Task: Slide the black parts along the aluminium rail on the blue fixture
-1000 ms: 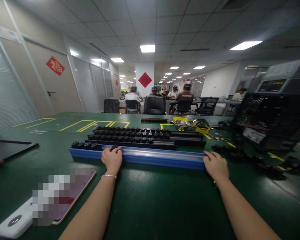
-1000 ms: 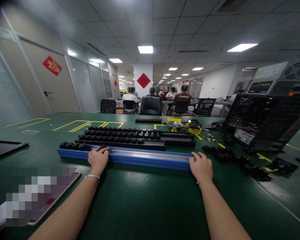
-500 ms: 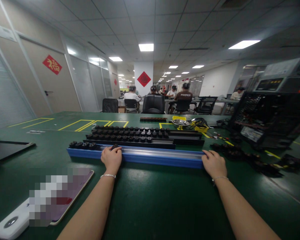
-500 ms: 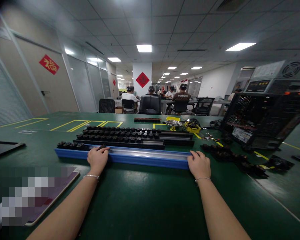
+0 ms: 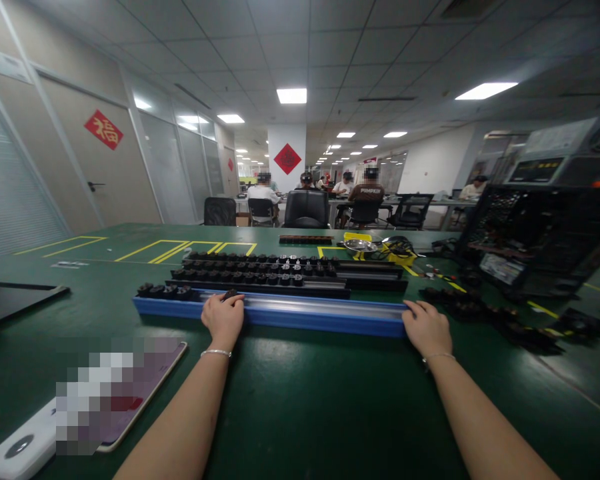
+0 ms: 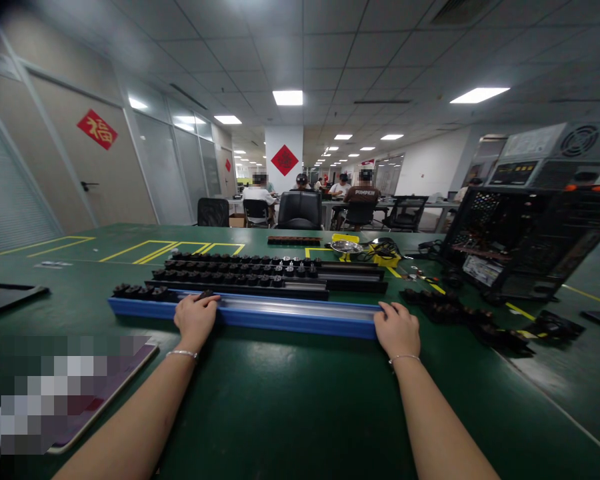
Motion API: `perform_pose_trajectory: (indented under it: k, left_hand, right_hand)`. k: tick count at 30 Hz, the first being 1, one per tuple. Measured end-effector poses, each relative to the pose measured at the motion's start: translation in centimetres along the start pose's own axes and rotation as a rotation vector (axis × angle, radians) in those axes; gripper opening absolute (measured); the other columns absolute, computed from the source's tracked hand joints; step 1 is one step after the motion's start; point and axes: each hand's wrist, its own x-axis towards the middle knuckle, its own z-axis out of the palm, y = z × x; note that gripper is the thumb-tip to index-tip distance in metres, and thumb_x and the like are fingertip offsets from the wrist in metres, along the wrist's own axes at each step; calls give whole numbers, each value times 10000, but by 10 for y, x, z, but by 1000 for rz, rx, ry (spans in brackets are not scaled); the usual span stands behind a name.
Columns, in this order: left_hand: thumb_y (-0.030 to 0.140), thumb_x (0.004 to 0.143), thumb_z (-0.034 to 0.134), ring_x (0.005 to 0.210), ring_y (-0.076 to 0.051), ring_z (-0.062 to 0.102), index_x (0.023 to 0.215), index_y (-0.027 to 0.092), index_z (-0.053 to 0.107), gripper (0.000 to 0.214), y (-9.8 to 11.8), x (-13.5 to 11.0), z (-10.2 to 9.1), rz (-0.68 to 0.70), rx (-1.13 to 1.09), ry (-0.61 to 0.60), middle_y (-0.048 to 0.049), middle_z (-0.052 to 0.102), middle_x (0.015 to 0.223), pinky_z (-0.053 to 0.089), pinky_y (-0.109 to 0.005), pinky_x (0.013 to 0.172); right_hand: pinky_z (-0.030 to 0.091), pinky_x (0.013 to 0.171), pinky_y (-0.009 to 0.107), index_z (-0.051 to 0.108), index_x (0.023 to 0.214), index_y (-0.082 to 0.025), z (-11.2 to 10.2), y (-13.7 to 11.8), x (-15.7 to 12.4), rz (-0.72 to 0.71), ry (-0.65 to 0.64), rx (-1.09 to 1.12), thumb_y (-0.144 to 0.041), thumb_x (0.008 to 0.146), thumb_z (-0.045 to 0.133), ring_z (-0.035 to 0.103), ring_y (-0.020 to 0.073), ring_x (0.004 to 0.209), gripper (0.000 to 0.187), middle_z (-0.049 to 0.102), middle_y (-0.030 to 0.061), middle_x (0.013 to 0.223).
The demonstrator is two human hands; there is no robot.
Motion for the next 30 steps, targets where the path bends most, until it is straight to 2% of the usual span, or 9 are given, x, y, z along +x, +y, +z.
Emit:
perform_pose_trajectory:
  k: [9,30]
  left_hand:
    - [287,745,510,1088,-266,485,831,263,742,249,1,-3,-1,54,13,5,-68,601,1062,363,-393,962]
    - [277,734,519,1062,-263,502,836,278,745,248,4,-5,-2,116,74,22,-76,602,1045,360,-406,957]
  right_hand:
    - [340,963,385,642,1121,-148,4,1,-1,-67,66,-11,-303,836,282,461,234,1167,485,572,136,1184]
    - [338,969,391,637,1140,-165,-1,-1,0,-24,10,7,-335,838,281,460,247,1164,497,545,132,1231]
